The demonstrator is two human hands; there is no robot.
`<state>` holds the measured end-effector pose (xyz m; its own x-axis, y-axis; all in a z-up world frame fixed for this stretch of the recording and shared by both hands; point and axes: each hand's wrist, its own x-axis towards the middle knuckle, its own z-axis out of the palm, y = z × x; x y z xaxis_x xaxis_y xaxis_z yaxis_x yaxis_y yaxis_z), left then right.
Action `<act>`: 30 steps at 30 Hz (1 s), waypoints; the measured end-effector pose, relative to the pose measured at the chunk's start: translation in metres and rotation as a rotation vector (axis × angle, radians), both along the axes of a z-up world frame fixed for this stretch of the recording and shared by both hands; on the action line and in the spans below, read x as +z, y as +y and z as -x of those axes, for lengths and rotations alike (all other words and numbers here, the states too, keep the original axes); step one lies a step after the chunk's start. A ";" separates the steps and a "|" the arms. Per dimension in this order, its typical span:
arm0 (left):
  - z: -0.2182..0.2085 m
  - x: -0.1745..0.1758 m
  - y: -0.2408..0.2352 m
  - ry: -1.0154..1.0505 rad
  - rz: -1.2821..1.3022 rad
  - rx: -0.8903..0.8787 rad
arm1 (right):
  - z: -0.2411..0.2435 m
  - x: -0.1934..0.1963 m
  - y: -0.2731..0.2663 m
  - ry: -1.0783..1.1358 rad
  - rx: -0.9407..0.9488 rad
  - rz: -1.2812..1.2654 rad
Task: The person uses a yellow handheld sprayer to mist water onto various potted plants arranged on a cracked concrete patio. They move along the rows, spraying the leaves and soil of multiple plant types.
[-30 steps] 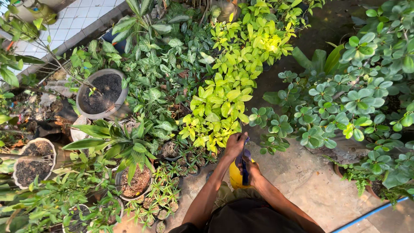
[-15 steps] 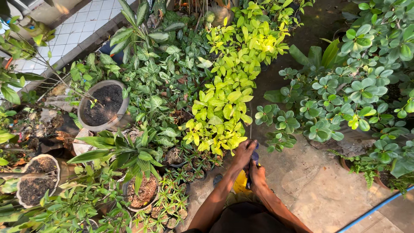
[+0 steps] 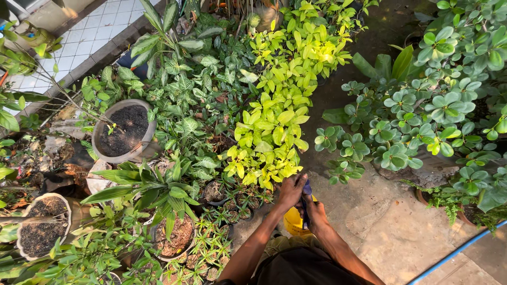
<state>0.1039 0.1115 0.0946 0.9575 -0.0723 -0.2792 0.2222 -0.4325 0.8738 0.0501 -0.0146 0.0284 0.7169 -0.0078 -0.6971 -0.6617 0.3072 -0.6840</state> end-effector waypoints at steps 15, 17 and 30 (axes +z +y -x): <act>0.011 -0.074 -0.013 -0.144 -0.008 0.163 | -0.002 0.001 0.006 -0.079 0.033 0.147; 0.008 -0.076 -0.014 -0.139 -0.084 0.102 | -0.001 0.003 0.001 -0.118 0.065 0.181; -0.038 -0.022 -0.022 -0.448 -0.084 0.192 | -0.010 -0.018 -0.016 -0.033 0.041 0.117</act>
